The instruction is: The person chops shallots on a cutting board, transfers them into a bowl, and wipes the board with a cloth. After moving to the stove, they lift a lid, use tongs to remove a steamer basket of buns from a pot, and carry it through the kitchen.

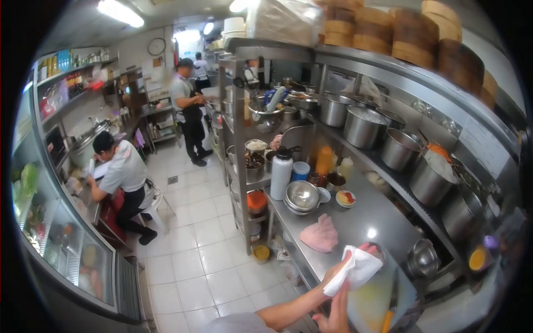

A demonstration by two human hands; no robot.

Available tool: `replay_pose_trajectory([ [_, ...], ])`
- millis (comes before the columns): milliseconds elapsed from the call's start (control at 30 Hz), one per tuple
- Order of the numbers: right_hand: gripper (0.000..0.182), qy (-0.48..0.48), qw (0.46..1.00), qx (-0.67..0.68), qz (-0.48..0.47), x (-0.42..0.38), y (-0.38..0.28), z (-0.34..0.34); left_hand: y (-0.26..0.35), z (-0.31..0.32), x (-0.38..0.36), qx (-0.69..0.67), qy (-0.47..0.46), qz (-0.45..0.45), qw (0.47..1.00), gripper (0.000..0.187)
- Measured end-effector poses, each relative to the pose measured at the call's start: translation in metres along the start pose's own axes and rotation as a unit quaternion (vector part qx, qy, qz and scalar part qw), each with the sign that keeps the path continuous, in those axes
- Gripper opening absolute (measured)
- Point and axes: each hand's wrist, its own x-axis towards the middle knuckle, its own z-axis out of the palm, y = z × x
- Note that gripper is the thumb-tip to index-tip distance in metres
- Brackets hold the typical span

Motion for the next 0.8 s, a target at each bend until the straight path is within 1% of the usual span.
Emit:
replay_pose_trajectory([
  [33,0.059,-0.094,0.988,0.09,0.079,-0.006,-0.019,-0.032,0.009,-0.001,-0.005,0.067,0.026,-0.018,0.997,0.063],
  [67,0.04,-0.186,0.954,0.174,0.159,-0.01,-0.026,-0.055,0.021,0.025,-0.013,0.133,-0.036,-0.02,0.99,0.063],
  [100,0.054,-0.274,0.845,0.446,0.109,-0.013,0.003,-0.074,0.01,0.017,-0.015,0.128,-0.032,-0.024,0.991,0.063],
  [133,0.075,-0.327,0.657,0.678,0.048,-0.016,0.031,-0.085,-0.007,0.0,-0.016,0.111,-0.072,-0.084,0.988,0.063],
  [167,0.075,-0.318,0.66,0.679,0.053,-0.017,0.03,-0.076,-0.026,-0.012,-0.022,0.093,-0.112,-0.143,0.979,0.063],
  [200,0.076,-0.238,0.613,0.75,0.065,-0.01,0.024,-0.064,-0.048,-0.015,-0.033,0.052,-0.093,-0.205,0.973,0.061],
  [233,0.077,-0.149,0.561,0.811,0.072,0.0,0.017,-0.049,-0.043,0.033,-0.048,0.252,0.019,-0.215,0.943,0.059],
  [267,0.078,-0.047,0.505,0.859,0.071,0.005,0.012,-0.035,-0.026,0.043,-0.044,0.255,0.011,-0.239,0.937,0.059],
  [300,0.079,0.06,0.444,0.891,0.069,-0.001,0.015,-0.027,-0.015,0.053,-0.036,0.21,0.108,-0.213,0.948,0.06],
  [333,0.08,0.063,0.452,0.88,0.133,-0.034,0.028,-0.015,-0.009,0.058,-0.029,0.165,0.206,-0.187,0.946,0.061],
  [367,0.081,0.07,0.454,0.867,0.195,-0.066,0.038,-0.001,-0.006,0.057,-0.028,0.126,0.303,-0.16,0.931,0.063],
  [400,0.081,0.103,0.463,0.859,0.193,-0.079,0.044,0.003,0.0,0.016,-0.025,0.078,-0.018,-0.085,0.993,0.06],
  [433,0.08,0.129,0.551,0.767,0.302,-0.097,0.046,0.003,0.008,0.041,-0.034,0.187,-0.026,-0.065,0.98,0.056],
  [467,0.079,0.149,0.614,0.657,0.41,-0.105,0.04,0.001,-0.002,0.034,-0.038,0.332,-0.072,-0.057,0.939,0.056],
  [500,0.077,0.2,0.667,0.612,0.375,-0.106,0.04,0.002,-0.013,0.022,-0.039,0.466,-0.125,-0.041,0.875,0.056],
  [533,0.074,0.245,0.715,0.559,0.341,-0.091,0.039,0.002,-0.043,0.009,-0.046,0.456,-0.13,-0.068,0.878,0.056],
  [567,0.073,0.288,0.708,0.571,0.299,-0.075,0.045,0.001,-0.085,-0.003,-0.062,0.608,-0.144,-0.003,0.781,0.056],
  [600,0.073,0.328,0.701,0.58,0.254,-0.067,0.053,0.0,-0.112,-0.018,-0.078,0.736,-0.16,0.067,0.655,0.057],
  [633,0.073,0.349,0.695,0.571,0.264,-0.074,0.061,0.007,-0.116,-0.024,-0.081,0.731,-0.171,0.045,0.659,0.057],
  [700,0.073,0.349,0.775,0.438,0.294,-0.087,0.078,0.015,-0.118,-0.035,-0.064,0.685,-0.026,-0.083,0.723,0.06],
  [733,0.07,0.303,0.686,0.508,0.423,-0.088,0.049,0.005,-0.115,-0.066,-0.057,0.789,-0.097,0.071,0.602,0.064],
  [767,0.07,0.209,0.829,0.369,0.365,-0.133,0.068,0.041,-0.105,-0.091,-0.048,0.849,-0.163,0.227,0.448,0.067],
  [800,0.063,0.201,0.841,0.407,0.294,-0.118,0.035,0.031,-0.078,-0.059,-0.028,0.777,-0.02,0.002,0.629,0.068],
])
